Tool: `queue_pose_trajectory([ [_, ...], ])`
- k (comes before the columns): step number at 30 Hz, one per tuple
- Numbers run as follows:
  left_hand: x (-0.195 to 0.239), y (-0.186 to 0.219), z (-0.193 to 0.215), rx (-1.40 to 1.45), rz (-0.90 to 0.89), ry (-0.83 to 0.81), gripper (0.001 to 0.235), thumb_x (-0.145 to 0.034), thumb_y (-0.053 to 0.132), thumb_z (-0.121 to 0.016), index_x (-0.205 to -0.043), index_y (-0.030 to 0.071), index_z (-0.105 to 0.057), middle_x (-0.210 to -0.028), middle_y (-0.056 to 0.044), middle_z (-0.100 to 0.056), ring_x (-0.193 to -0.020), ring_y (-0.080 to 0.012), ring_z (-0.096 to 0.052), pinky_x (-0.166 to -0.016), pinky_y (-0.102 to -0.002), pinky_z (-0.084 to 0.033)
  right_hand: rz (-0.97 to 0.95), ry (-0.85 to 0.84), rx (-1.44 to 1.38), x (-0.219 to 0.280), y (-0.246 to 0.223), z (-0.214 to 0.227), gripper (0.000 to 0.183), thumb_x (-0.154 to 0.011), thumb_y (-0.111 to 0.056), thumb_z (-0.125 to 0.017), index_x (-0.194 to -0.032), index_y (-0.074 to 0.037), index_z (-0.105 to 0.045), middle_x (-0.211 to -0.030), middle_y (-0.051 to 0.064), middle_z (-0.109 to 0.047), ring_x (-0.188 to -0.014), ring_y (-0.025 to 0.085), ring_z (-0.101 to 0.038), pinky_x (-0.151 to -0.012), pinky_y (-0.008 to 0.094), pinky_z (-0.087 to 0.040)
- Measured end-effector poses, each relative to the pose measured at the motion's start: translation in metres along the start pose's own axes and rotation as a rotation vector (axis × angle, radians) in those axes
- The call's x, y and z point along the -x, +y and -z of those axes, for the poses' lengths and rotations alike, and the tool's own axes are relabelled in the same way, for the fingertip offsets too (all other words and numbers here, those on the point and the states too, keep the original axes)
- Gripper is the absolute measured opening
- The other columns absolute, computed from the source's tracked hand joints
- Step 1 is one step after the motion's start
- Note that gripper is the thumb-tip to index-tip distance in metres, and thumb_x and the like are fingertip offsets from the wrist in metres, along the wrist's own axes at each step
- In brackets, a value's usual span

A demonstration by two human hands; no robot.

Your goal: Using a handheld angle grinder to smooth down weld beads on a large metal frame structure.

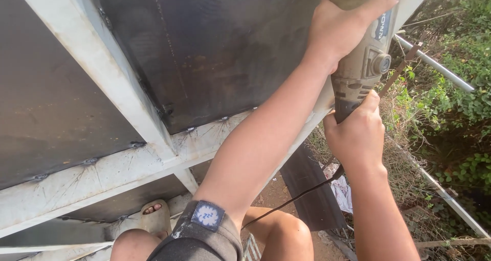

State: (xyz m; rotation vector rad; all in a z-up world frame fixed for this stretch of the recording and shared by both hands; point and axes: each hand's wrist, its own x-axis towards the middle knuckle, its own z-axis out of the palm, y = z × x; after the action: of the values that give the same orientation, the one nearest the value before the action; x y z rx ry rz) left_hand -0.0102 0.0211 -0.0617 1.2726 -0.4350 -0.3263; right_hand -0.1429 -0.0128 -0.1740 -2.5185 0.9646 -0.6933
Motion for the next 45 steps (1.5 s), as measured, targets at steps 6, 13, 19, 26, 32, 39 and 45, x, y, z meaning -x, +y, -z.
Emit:
queue_pose_trajectory([
  [6, 0.007, -0.019, 0.011, -0.043, -0.013, -0.008, 0.066, -0.045, 0.058, -0.066, -0.095, 0.017, -0.08, -0.102, -0.005, -0.084, -0.102, -0.0202, -0.08, -0.087, -0.037, -0.061, -0.028, -0.038, -0.02, 0.01, 0.013, -0.021, 0.086, -0.083, -0.024, -0.066, -0.151, 0.011, -0.025, -0.125, 0.038, -0.056, -0.108, 0.059, -0.056, -0.091, 0.063, -0.045],
  [13, 0.015, -0.038, 0.018, -0.037, 0.058, 0.011, 0.07, -0.044, 0.055, -0.069, -0.102, 0.016, -0.078, -0.105, -0.005, -0.082, -0.102, -0.02, -0.078, -0.087, -0.036, -0.061, -0.028, -0.042, -0.046, 0.024, 0.024, -0.044, 0.083, -0.083, -0.024, -0.067, -0.148, 0.009, -0.028, -0.123, 0.036, -0.056, -0.106, 0.059, -0.057, -0.087, 0.063, -0.046],
  [19, 0.018, -0.064, 0.023, -0.037, 0.04, 0.023, 0.064, -0.049, 0.052, -0.073, -0.102, 0.017, -0.078, -0.106, -0.004, -0.081, -0.104, -0.0182, -0.077, -0.09, -0.034, -0.06, -0.05, -0.068, -0.036, 0.035, 0.037, -0.062, 0.084, -0.082, -0.022, -0.066, -0.148, 0.01, -0.027, -0.124, 0.037, -0.055, -0.106, 0.06, -0.056, -0.089, 0.064, -0.044],
  [26, 0.038, -0.067, 0.03, 0.035, 0.163, 0.038, 0.109, -0.047, 0.052, -0.079, -0.137, -0.003, -0.055, -0.134, -0.025, -0.062, -0.134, -0.0357, -0.058, -0.112, -0.049, -0.046, 0.003, 0.034, -0.03, 0.048, 0.069, -0.092, 0.077, -0.079, -0.013, -0.069, -0.146, 0.009, -0.039, -0.107, 0.031, -0.061, -0.092, 0.062, -0.066, -0.073, 0.07, -0.057],
  [32, 0.041, -0.09, 0.036, 0.02, 0.219, 0.035, 0.11, -0.048, 0.053, -0.081, -0.139, -0.002, -0.053, -0.135, -0.024, -0.061, -0.134, -0.0352, -0.057, -0.112, -0.049, -0.046, -0.054, -0.031, -0.028, 0.063, 0.075, -0.105, 0.079, -0.079, -0.016, -0.07, -0.147, 0.006, -0.038, -0.11, 0.03, -0.062, -0.095, 0.061, -0.067, -0.077, 0.07, -0.057],
  [39, 0.043, -0.115, 0.038, 0.032, 0.251, 0.054, 0.108, -0.051, 0.051, -0.083, -0.14, -0.002, -0.052, -0.138, -0.025, -0.059, -0.136, -0.0367, -0.055, -0.113, -0.05, -0.045, -0.093, -0.073, -0.022, 0.079, 0.085, -0.122, 0.078, -0.078, -0.02, -0.07, -0.147, 0.001, -0.038, -0.114, 0.03, -0.061, -0.1, 0.06, -0.066, -0.085, 0.07, -0.055],
  [45, 0.051, -0.144, 0.041, 0.013, 0.313, 0.082, 0.106, -0.054, 0.05, -0.084, -0.141, 0.0, -0.052, -0.138, -0.023, -0.06, -0.136, -0.0346, -0.055, -0.113, -0.049, -0.045, -0.1, -0.124, -0.028, 0.093, 0.091, -0.129, 0.077, -0.079, -0.019, -0.069, -0.145, 0.003, -0.038, -0.115, 0.03, -0.061, -0.106, 0.058, -0.065, -0.09, 0.067, -0.054],
])
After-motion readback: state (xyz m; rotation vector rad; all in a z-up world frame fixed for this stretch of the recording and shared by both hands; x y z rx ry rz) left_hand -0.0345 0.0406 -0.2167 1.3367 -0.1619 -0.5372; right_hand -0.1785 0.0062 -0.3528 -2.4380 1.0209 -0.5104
